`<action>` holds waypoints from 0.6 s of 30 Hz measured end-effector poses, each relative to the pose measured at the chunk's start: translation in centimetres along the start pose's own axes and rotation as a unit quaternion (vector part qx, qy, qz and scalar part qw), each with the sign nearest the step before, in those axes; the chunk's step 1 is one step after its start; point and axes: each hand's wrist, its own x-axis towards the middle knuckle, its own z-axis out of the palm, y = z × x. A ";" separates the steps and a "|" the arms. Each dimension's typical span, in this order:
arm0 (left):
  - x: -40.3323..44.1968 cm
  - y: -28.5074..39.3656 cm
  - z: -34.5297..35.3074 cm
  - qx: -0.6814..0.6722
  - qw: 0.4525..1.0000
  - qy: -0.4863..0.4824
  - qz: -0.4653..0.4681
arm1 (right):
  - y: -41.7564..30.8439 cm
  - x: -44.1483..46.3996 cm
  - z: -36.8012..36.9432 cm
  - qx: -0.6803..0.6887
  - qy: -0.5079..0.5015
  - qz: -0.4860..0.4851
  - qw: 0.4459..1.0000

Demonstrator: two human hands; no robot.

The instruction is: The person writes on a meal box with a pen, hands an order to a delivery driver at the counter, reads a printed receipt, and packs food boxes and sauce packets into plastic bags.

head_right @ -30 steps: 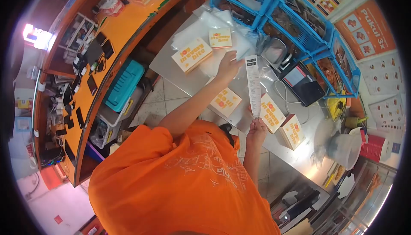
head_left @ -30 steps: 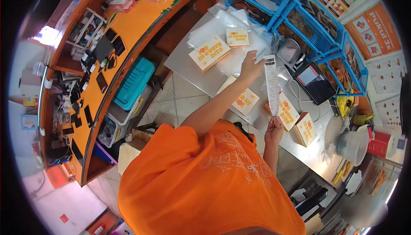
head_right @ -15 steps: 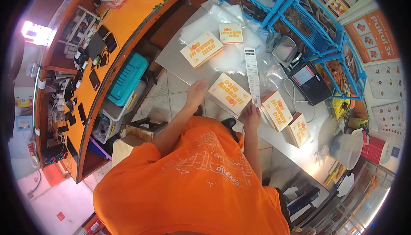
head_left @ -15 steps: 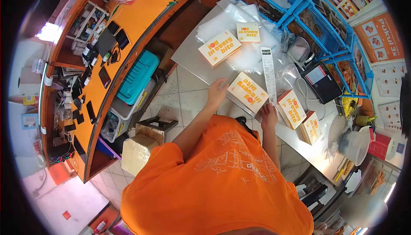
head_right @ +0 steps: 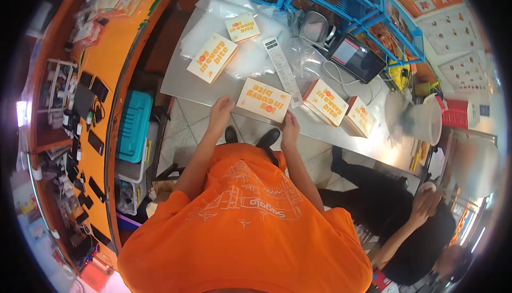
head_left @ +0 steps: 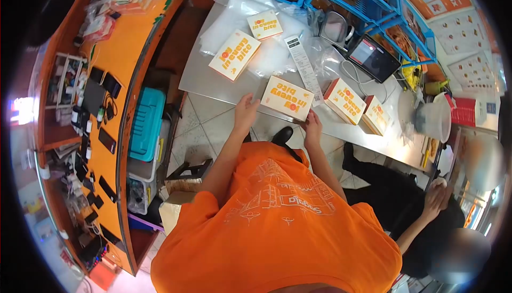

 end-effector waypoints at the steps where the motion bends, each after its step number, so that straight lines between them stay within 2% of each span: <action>1: 0.2 -0.1 0.1 0.024 1.000 -0.015 0.005 | 0.5 0.0 0.8 -0.015 0.004 -0.016 1.000; 4: 0.4 -0.2 0.0 0.114 0.991 -0.070 0.017 | -1.7 -2.6 2.8 -0.078 0.013 0.007 0.997; 7: 0.5 0.1 -0.2 0.152 0.985 -0.060 0.059 | -0.4 -2.4 3.0 -0.101 0.021 -0.005 0.995; 11: 0.2 1.0 -0.8 0.197 0.979 -0.036 0.047 | -0.3 -2.3 2.8 -0.134 -0.013 -0.004 0.991; 14: 0.6 1.4 -1.7 0.200 0.979 -0.026 0.040 | -1.5 -2.6 1.0 -0.088 -0.047 0.036 0.994; 16: 0.2 1.9 -2.1 0.185 0.981 -0.006 0.062 | -2.2 -2.5 -1.4 -0.027 0.068 0.039 0.997; 18: -0.3 2.6 -2.0 0.182 0.971 0.041 0.151 | -2.1 -0.4 -5.6 0.036 0.223 0.029 0.974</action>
